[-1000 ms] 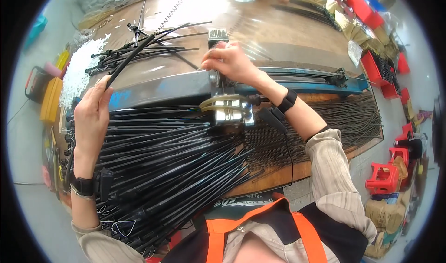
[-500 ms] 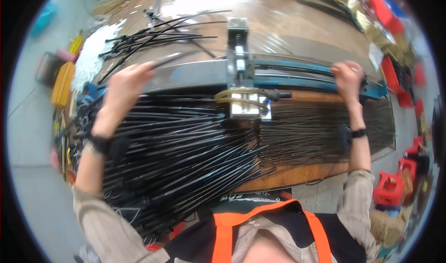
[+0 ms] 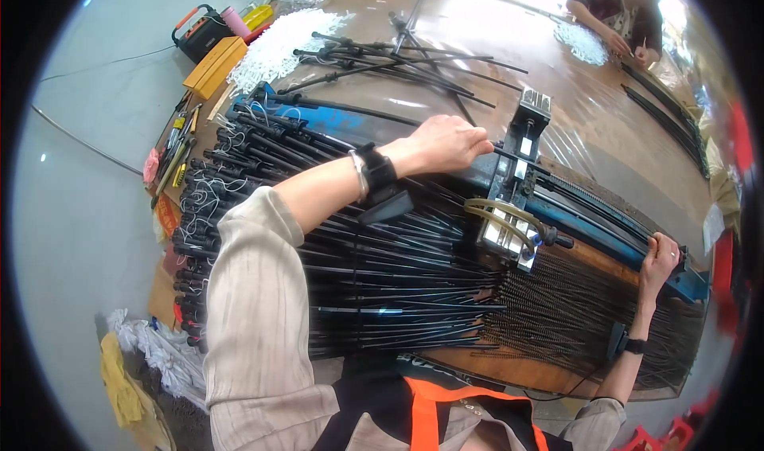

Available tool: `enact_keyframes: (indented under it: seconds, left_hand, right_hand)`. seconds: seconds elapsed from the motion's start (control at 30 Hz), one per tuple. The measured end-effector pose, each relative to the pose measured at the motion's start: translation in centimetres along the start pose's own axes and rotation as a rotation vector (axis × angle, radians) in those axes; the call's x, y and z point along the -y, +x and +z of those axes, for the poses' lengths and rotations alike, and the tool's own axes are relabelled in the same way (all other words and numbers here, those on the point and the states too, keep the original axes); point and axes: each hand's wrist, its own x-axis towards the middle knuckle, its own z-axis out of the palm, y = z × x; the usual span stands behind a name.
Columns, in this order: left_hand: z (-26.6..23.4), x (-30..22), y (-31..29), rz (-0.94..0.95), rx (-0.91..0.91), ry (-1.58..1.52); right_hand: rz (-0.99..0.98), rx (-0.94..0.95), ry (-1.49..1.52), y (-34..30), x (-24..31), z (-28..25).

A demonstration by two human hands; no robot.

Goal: Arranging and inserting industrial metal bristles into an assembly machine on a workbench.

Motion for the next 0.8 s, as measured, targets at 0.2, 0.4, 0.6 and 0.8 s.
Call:
enact_keyframes:
  seconds: [0.2,0.4,0.6,0.8]
  left_hand:
    - [1.1,-0.1,-0.7,0.086,-0.289,-0.145]
    - [0.6,-0.8,-0.4,0.068,-0.225,-0.114]
    - [0.6,-0.4,0.6,-0.011,0.061,0.107]
    - [1.0,-0.5,1.1,0.003,-0.004,0.064]
  right_hand:
    - [0.032,-0.012,0.008,-0.1,0.1,-0.1]
    - [-0.006,0.052,-0.001,0.5,4.5,-1.0]
    - [-0.233,-0.049,0.086,0.9,14.5,-3.3]
    - [-0.104,0.035,0.236,-1.5,16.0,-3.3]
